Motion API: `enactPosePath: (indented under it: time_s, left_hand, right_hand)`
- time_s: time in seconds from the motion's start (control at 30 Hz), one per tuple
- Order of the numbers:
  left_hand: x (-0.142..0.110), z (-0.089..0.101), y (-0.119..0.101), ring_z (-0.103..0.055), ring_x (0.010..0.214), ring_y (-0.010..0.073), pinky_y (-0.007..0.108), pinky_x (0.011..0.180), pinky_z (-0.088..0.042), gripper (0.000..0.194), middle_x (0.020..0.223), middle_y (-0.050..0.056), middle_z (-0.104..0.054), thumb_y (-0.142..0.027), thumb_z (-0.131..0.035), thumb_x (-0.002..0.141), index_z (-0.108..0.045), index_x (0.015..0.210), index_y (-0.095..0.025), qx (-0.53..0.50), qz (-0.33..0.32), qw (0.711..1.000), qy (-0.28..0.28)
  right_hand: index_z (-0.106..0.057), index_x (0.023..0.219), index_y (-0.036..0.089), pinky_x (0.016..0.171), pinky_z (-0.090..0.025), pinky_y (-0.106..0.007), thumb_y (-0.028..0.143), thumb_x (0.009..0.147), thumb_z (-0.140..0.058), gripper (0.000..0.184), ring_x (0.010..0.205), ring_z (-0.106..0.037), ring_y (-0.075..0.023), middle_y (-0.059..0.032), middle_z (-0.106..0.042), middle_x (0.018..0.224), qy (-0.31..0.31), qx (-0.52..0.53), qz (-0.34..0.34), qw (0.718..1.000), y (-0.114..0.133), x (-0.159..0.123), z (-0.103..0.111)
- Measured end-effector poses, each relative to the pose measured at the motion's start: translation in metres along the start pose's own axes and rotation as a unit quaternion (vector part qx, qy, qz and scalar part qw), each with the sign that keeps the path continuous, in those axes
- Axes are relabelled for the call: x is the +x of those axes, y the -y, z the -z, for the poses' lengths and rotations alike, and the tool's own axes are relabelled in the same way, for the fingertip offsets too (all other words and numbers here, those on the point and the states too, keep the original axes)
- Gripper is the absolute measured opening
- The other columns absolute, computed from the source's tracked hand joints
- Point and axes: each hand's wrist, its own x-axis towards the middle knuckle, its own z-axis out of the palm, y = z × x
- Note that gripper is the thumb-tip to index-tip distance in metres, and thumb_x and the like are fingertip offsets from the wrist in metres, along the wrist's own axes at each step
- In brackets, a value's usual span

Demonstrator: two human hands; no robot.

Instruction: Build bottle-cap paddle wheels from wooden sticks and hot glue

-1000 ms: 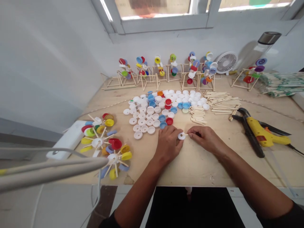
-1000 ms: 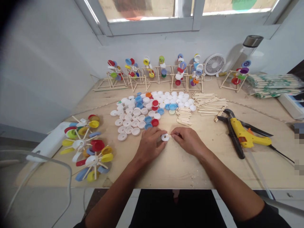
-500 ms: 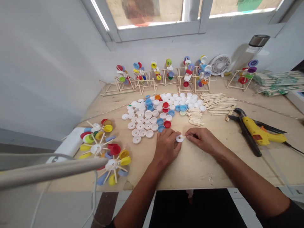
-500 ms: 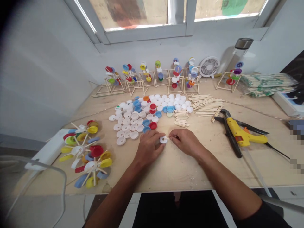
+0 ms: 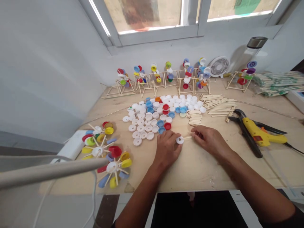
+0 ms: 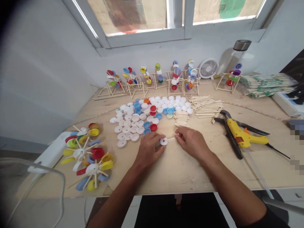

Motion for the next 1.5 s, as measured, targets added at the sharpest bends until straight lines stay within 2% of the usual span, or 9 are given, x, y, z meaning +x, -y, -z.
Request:
enactPosePath:
  time_s: [0.1, 0.33, 0.47, 0.67, 0.8, 0.97, 1.13, 1.4, 1.5]
  left_hand:
    - [0.000, 0.000, 0.000, -0.054, 0.094, 0.0246, 0.040, 0.080, -0.035, 0.025, 0.096, 0.006, -0.064, -0.019, -0.060, 0.074, -0.063, 0.099, -0.021, 0.002, -0.003, 1.000, -0.002]
    - [0.000, -0.001, 0.000, -0.055, 0.094, 0.0246, 0.040, 0.080, -0.036, 0.024, 0.095, 0.006, -0.063, -0.020, -0.060, 0.075, -0.064, 0.099, -0.021, -0.002, -0.006, 1.000, -0.010]
    - [0.000, -0.002, 0.000, -0.055, 0.093, 0.0248, 0.041, 0.080, -0.037, 0.026, 0.094, 0.006, -0.063, -0.018, -0.062, 0.074, -0.064, 0.099, -0.020, -0.001, -0.008, 1.000, -0.017]
    - [0.000, -0.003, 0.000, -0.056, 0.091, 0.0246, 0.041, 0.079, -0.038, 0.024, 0.092, 0.006, -0.064, -0.020, -0.065, 0.072, -0.065, 0.096, -0.021, 0.002, -0.004, 1.000, -0.029]
    - [-0.001, 0.000, -0.001, -0.056, 0.092, 0.0256, 0.042, 0.080, -0.040, 0.028, 0.095, 0.007, -0.064, -0.022, -0.068, 0.071, -0.064, 0.098, -0.020, -0.040, -0.001, 0.998, -0.051]
    - [-0.001, 0.007, -0.006, -0.058, 0.090, 0.0209, 0.038, 0.083, -0.044, 0.018, 0.092, 0.006, -0.062, -0.025, -0.065, 0.076, -0.066, 0.094, -0.022, -0.196, -0.018, 0.974, -0.116]
    - [0.002, 0.008, -0.008, -0.059, 0.082, 0.0177, 0.034, 0.078, -0.047, 0.013, 0.082, 0.004, -0.062, -0.032, -0.068, 0.075, -0.069, 0.083, -0.022, -0.318, -0.031, 0.943, -0.098]
    - [0.002, 0.012, -0.005, -0.057, 0.076, 0.0165, 0.032, 0.074, -0.048, 0.016, 0.073, 0.003, -0.062, -0.035, -0.062, 0.079, -0.067, 0.073, -0.021, -0.365, -0.013, 0.929, -0.053]
    - [0.002, 0.015, -0.006, -0.057, 0.075, 0.0157, 0.031, 0.075, -0.047, 0.015, 0.074, 0.002, -0.062, -0.031, -0.059, 0.081, -0.062, 0.070, -0.020, -0.337, -0.001, 0.938, -0.077]
  right_hand:
    - [-0.065, 0.086, 0.020, 0.058, -0.036, -0.025, 0.029, 0.082, -0.050, 0.017, 0.063, -0.053, -0.0134, -0.0016, -0.065, 0.074, -0.014, 0.047, -0.002, 0.999, 0.001, 0.000, 0.000]
    - [-0.060, 0.073, 0.016, 0.054, -0.036, -0.023, 0.039, 0.085, -0.047, 0.029, 0.059, -0.050, -0.0115, -0.0011, -0.059, 0.066, 0.045, 0.270, -0.028, 0.962, 0.008, 0.002, 0.007]
    - [-0.060, 0.072, 0.017, 0.054, -0.036, -0.024, 0.038, 0.085, -0.048, 0.027, 0.058, -0.049, -0.0121, -0.0005, -0.058, 0.064, -0.018, 0.194, -0.002, 0.981, 0.010, -0.001, 0.006]
    - [-0.060, 0.079, 0.018, 0.069, -0.042, -0.027, 0.027, 0.088, -0.045, 0.019, 0.074, -0.056, -0.0142, -0.0035, -0.064, 0.077, -0.070, 0.109, 0.134, 0.982, 0.016, -0.007, -0.005]
    - [-0.059, 0.078, 0.018, 0.060, -0.041, -0.024, 0.028, 0.089, -0.046, 0.020, 0.064, -0.053, -0.0117, -0.0009, -0.060, 0.070, -0.049, 0.138, 0.116, 0.982, 0.018, -0.007, -0.008]
    - [-0.059, 0.074, 0.018, 0.056, -0.039, -0.024, 0.034, 0.087, -0.050, 0.023, 0.059, -0.050, -0.0110, 0.0007, -0.056, 0.063, -0.066, 0.171, 0.091, 0.979, 0.019, -0.007, -0.007]
    - [-0.059, 0.077, 0.019, 0.062, -0.042, -0.025, 0.038, 0.085, -0.053, 0.021, 0.065, -0.053, -0.0128, -0.0012, -0.059, 0.069, -0.085, 0.172, 0.107, 0.976, 0.022, -0.008, -0.011]
    - [-0.059, 0.081, 0.019, 0.065, -0.043, -0.027, 0.041, 0.086, -0.051, 0.024, 0.068, -0.053, -0.0136, -0.0025, -0.061, 0.074, -0.050, 0.195, 0.126, 0.971, 0.027, -0.008, -0.006]
    - [-0.059, 0.081, 0.020, 0.066, -0.043, -0.028, 0.037, 0.087, -0.050, 0.020, 0.069, -0.053, -0.0140, -0.0023, -0.060, 0.073, -0.078, 0.199, 0.127, 0.969, 0.027, -0.009, -0.004]
